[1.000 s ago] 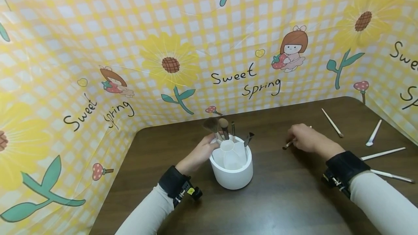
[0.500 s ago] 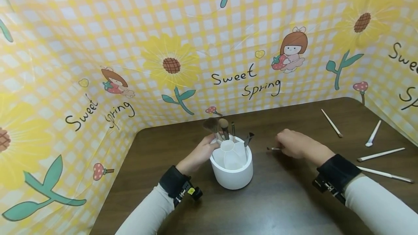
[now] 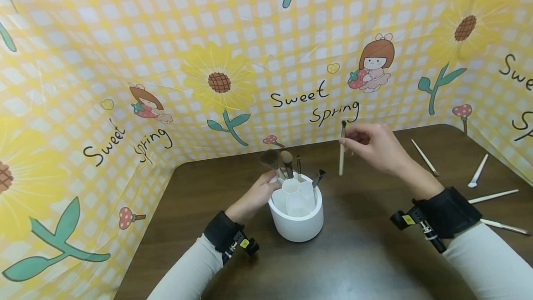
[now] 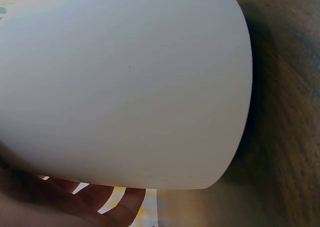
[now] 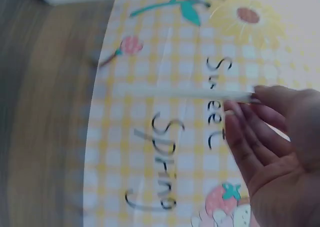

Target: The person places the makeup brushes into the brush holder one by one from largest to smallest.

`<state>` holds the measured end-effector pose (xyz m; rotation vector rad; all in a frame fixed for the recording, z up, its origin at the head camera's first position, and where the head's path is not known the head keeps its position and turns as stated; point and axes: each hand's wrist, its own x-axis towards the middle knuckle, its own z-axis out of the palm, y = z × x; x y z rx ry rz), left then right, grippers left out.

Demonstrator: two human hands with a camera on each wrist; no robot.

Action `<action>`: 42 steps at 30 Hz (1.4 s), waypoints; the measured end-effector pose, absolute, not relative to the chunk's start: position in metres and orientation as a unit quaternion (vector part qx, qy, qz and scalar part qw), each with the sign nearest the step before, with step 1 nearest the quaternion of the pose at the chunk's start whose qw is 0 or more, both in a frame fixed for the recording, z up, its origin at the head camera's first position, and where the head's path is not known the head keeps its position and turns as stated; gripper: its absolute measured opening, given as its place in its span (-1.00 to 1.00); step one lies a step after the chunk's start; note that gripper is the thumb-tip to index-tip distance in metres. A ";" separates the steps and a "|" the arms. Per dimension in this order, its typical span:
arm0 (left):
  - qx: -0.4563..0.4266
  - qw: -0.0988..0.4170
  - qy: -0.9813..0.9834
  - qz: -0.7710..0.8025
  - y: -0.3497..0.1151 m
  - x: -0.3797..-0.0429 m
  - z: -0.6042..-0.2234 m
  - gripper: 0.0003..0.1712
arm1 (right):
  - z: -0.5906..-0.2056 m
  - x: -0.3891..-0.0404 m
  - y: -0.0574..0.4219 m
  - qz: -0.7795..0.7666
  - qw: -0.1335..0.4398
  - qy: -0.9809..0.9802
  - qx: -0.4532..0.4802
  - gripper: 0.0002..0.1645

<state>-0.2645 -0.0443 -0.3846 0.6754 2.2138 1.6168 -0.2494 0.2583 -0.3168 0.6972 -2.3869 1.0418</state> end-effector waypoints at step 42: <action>0.228 0.143 0.779 0.566 -0.046 -0.276 -0.395 -0.50 | -0.355 -0.274 0.291 0.307 0.157 -0.905 0.250 -0.88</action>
